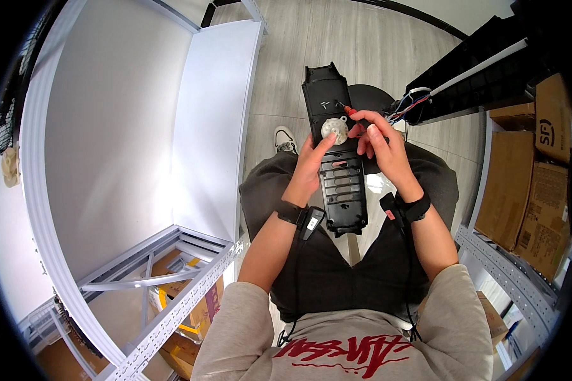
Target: The person disassembles a black electronic device, removes a motor assembly, and uses a screwdriver to manipulate internal components and wires. They then reassemble the device and continue adjusting internal wiring.
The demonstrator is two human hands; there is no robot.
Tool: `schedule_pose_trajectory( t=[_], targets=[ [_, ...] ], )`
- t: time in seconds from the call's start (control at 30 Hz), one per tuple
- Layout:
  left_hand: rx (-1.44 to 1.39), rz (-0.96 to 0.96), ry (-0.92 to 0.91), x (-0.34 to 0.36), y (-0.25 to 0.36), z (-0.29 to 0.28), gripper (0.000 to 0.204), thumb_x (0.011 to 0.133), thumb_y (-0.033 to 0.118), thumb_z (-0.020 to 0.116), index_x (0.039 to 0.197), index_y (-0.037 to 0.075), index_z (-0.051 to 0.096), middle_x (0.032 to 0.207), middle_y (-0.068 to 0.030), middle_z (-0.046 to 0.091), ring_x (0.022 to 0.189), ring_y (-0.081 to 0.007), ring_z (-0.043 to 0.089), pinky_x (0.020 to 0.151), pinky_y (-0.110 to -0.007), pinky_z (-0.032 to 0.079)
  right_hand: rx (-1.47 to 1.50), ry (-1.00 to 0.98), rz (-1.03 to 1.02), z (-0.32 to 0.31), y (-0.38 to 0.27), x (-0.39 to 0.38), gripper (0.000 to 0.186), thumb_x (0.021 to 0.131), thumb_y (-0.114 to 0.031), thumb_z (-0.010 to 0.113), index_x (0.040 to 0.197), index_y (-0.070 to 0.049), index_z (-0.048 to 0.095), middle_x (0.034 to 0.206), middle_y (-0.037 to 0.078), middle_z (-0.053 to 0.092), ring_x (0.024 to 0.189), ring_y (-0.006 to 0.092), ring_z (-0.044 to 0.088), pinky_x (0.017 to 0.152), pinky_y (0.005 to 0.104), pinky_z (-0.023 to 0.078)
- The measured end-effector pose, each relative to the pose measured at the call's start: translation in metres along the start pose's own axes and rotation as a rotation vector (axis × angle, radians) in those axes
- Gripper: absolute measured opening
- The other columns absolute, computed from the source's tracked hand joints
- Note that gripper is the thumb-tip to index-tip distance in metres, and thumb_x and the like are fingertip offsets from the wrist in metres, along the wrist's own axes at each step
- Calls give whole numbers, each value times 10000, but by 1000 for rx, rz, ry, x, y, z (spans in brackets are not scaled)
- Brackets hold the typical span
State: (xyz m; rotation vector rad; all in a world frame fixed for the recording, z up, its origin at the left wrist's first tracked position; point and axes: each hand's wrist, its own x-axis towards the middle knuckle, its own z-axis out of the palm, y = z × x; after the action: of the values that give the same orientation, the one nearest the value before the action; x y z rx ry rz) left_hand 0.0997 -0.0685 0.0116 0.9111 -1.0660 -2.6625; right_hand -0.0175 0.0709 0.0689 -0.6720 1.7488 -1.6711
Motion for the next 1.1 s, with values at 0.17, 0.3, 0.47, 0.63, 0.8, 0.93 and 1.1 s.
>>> schedule_pose_trajectory(
  t=[0.17,0.3,0.47,0.63,0.8,0.93,1.1],
  targets=[
    [-2,14,10,3,-4,-3,369,965,230,672,1272,52,571,1148,-31,651,1003,-133,627,837,-291,522,12,1,-10,-1,2,-1,317,1030,-270,517,1251,-60,603,905,30,689,675,73,583,627,232,463],
    [-3,14,10,3,-2,-2,371,965,227,670,1274,49,569,1151,-33,651,1009,-132,626,849,-292,518,-7,-10,8,0,0,-2,316,1024,-266,536,1248,-52,599,894,35,693,675,79,584,634,238,470],
    [-1,28,-5,3,-2,-2,377,966,225,667,1281,45,563,1167,-37,649,1027,-135,625,865,-299,515,-19,-11,-7,0,0,-2,315,1020,-260,544,1245,-45,596,887,40,696,676,83,587,645,242,478],
    [-26,-5,-8,-7,13,13,380,968,223,663,1286,41,560,1187,-43,644,1050,-139,621,886,-306,513,6,-5,-60,-1,-1,-2,319,1016,-252,537,1261,-53,588,925,37,691,683,75,582,645,233,476],
    [23,4,-18,0,4,0,377,977,202,652,1300,43,542,1220,-47,630,1078,-144,606,904,-313,510,105,-27,-69,-6,-1,-6,351,1020,-285,511,1281,-61,579,976,41,677,693,63,569,617,208,444],
    [128,234,18,5,2,0,632,969,138,651,1511,76,333,1398,-87,506,1212,-168,533,985,-328,471,135,-42,-84,-10,-7,-12,393,1023,-327,489,1290,-52,575,992,59,670,701,64,565,605,200,423],
    [214,386,60,3,2,5,859,963,71,637,1613,109,77,1587,-109,288,1352,-181,429,1099,-330,386,202,-134,-58,-21,-9,-20,483,1005,-404,485,1286,-20,570,982,72,661,695,72,560,589,198,400]
  ],
)
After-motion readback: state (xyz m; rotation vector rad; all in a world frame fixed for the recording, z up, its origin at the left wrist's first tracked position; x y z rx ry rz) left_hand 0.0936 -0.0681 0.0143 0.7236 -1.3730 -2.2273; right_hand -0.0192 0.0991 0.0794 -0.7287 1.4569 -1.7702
